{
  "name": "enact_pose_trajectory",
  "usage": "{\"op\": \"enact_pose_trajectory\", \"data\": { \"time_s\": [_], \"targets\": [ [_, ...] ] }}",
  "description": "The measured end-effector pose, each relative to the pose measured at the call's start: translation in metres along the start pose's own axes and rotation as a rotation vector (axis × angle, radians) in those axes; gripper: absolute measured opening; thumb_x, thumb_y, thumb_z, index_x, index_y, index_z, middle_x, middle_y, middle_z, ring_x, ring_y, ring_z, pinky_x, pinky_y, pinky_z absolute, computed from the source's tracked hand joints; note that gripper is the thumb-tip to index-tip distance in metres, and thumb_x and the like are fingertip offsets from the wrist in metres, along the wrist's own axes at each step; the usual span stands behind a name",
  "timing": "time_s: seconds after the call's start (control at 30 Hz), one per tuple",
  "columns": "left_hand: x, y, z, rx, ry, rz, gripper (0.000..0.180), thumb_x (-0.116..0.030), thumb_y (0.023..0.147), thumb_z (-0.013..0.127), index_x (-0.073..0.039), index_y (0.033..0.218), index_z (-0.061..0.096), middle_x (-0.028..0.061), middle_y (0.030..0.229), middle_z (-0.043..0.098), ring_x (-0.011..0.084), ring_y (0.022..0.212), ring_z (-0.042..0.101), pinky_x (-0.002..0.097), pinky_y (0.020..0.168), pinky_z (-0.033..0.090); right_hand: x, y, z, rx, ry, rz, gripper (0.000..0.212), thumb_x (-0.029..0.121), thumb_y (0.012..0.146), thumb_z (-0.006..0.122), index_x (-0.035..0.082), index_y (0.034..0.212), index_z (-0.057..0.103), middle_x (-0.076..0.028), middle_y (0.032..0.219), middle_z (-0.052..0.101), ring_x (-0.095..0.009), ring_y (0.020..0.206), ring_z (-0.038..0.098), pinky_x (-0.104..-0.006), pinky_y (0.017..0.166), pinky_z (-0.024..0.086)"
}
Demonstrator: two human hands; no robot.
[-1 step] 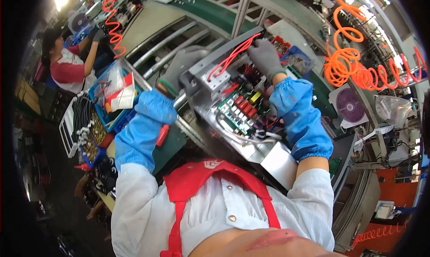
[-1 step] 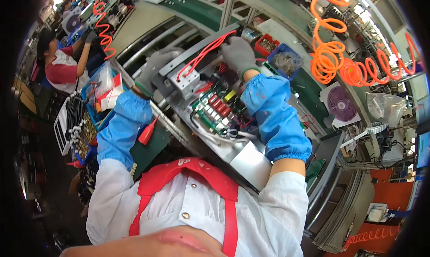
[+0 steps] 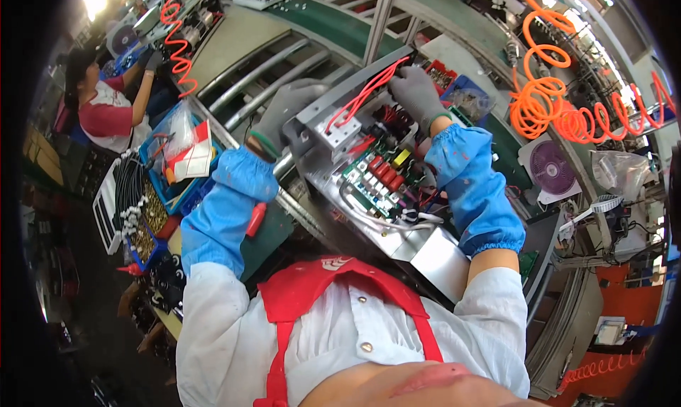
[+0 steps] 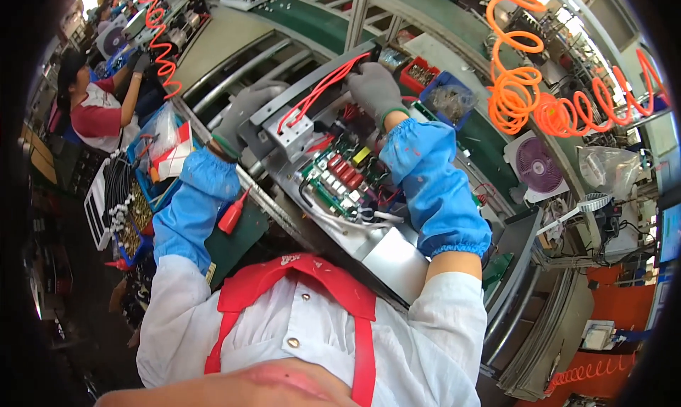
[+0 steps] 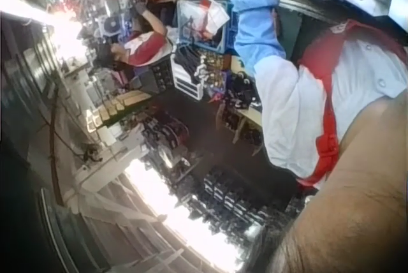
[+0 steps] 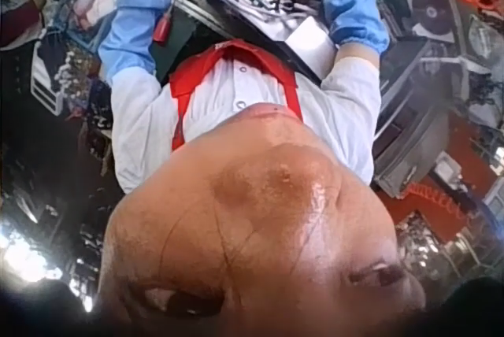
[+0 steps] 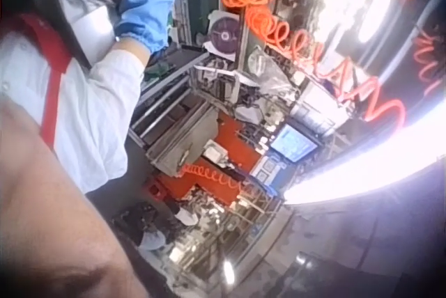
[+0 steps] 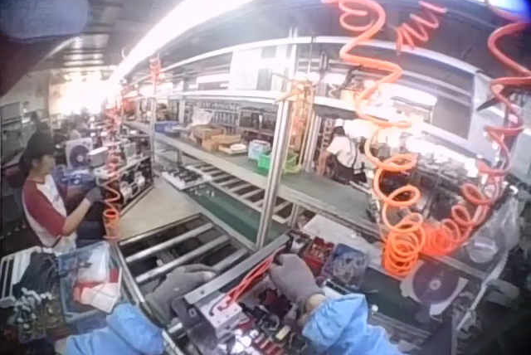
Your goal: The person assembles and wires an electronic control unit by connecting circuit boards, wires, and connectors within a control box. The wiring is performed using pliers, wire cutters, and a manual applicator to secure the connections and apply labels.
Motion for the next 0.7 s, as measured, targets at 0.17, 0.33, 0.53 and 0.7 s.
{"op": "enact_pose_trajectory", "data": {
  "time_s": [0.17, 0.33, 0.53, 0.7],
  "targets": [
    [-0.006, -0.004, 0.007, 0.004, -0.027, -0.034, 0.023, -0.014, 0.089, 0.063, 0.001, 0.106, 0.065, 0.0044, 0.092, 0.067, 0.0095, 0.079, 0.064, 0.0241, 0.072, 0.052, 0.001, -0.009, -0.002, 0.111, 0.198, 0.042, 0.037, 0.032, 0.085, 0.055, 0.005, 0.107, 0.067, -0.020, 0.100, 0.067, -0.036, 0.099, 0.063, -0.0408, 0.085, 0.048],
    [0.001, -0.002, 0.005, -0.025, -0.053, -0.096, 0.024, -0.013, 0.089, 0.063, 0.001, 0.108, 0.065, 0.0048, 0.094, 0.067, 0.0099, 0.079, 0.064, 0.0243, 0.072, 0.052, 0.021, -0.024, -0.019, -0.018, -0.128, 0.004, 0.036, 0.036, 0.087, 0.052, 0.007, 0.103, 0.068, -0.018, 0.100, 0.068, -0.036, 0.099, 0.063, -0.0427, 0.085, 0.048],
    [0.020, -0.001, -0.010, -0.049, -0.187, -0.116, 0.024, -0.010, 0.088, 0.061, 0.001, 0.108, 0.064, 0.0068, 0.099, 0.066, 0.0114, 0.081, 0.063, 0.0260, 0.071, 0.053, 0.025, -0.026, -0.021, -0.088, -0.211, -0.002, 0.035, 0.035, 0.084, 0.053, 0.007, 0.099, 0.068, -0.018, 0.097, 0.068, -0.037, 0.095, 0.063, -0.0443, 0.081, 0.049],
    [0.024, -0.011, -0.017, 0.112, 0.164, 0.161, 0.028, -0.004, 0.085, 0.059, 0.002, 0.112, 0.061, 0.0079, 0.097, 0.065, 0.0138, 0.079, 0.065, 0.0262, 0.069, 0.054, -0.003, -0.007, -0.003, 0.099, 0.156, 0.089, 0.037, 0.037, 0.083, 0.055, 0.009, 0.103, 0.070, -0.015, 0.093, 0.070, -0.031, 0.092, 0.067, -0.0378, 0.081, 0.049]
  ]
}}
Point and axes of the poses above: each hand's wrist, its own y-axis towards the middle knuckle, its own z-axis out of the palm, x = y × z, the point moved 7 cm from there along y, towards the middle knuckle
